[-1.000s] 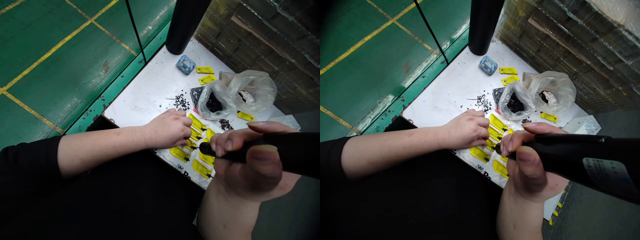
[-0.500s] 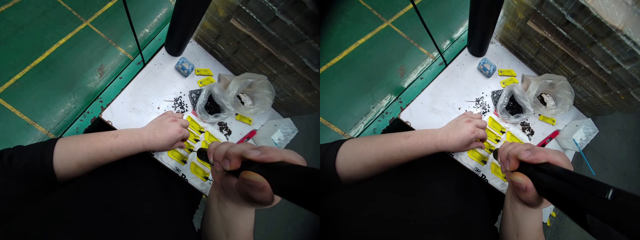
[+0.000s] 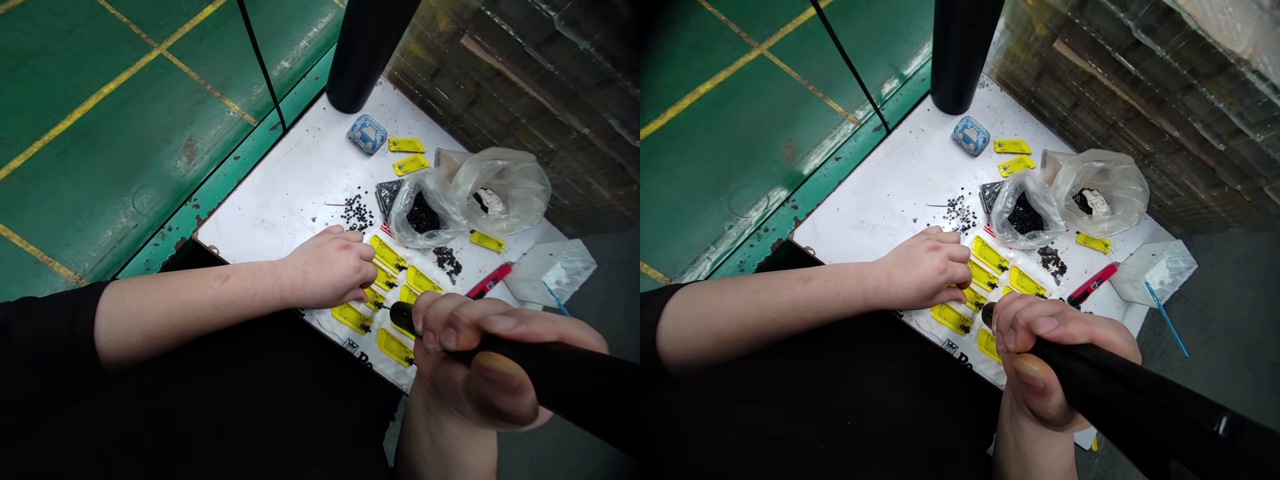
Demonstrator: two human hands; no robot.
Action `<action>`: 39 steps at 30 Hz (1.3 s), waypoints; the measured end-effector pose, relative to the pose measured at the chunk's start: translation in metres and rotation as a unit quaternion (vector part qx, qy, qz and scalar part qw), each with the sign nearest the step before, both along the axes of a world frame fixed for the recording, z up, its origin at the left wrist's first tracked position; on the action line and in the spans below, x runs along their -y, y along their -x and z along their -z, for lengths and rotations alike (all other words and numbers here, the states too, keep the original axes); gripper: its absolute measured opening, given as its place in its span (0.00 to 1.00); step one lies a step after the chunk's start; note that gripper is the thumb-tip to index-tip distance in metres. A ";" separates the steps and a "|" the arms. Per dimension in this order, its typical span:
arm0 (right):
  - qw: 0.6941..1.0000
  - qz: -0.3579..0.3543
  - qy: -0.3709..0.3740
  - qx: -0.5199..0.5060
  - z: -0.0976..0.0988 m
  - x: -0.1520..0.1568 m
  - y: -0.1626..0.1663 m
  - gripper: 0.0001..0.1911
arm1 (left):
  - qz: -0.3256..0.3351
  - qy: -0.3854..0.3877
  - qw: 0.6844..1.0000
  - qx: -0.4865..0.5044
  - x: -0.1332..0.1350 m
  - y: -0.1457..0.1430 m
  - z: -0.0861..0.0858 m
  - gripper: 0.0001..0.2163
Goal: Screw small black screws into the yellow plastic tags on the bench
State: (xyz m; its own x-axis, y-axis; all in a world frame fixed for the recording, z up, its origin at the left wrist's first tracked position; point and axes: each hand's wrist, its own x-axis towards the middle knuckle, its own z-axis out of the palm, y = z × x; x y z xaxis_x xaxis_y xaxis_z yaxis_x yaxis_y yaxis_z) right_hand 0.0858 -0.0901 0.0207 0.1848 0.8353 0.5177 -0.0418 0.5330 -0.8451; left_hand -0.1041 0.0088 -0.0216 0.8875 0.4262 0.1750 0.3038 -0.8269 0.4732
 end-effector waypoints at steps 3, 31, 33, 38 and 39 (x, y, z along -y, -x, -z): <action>1.000 0.029 -0.002 0.000 0.000 0.001 0.004 0.12 | -0.001 -0.002 1.000 -0.004 0.000 0.000 0.000 0.12; 0.973 0.224 0.041 -0.034 0.002 0.010 0.027 0.19 | 0.000 0.002 1.000 -0.031 0.000 0.000 -0.002 0.12; 0.974 0.218 0.042 -0.030 0.001 0.011 0.026 0.19 | 0.001 0.004 0.999 -0.034 0.000 0.000 -0.002 0.13; 0.979 0.198 0.049 -0.030 0.000 0.009 0.022 0.17 | 0.001 0.005 0.999 -0.032 0.000 0.000 -0.002 0.12; 0.979 0.197 0.048 -0.034 0.000 0.009 0.022 0.16 | 0.001 0.005 0.999 -0.032 0.000 0.000 -0.002 0.12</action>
State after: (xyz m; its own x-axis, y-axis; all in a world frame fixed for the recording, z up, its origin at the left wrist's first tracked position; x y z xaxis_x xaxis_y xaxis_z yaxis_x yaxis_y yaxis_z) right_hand 0.0637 -0.0992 0.0206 0.5337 0.7367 0.4151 0.0932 0.4366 -0.8948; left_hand -0.1042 0.0084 -0.0197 0.8977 0.4257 0.1136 0.3320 -0.8231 0.4608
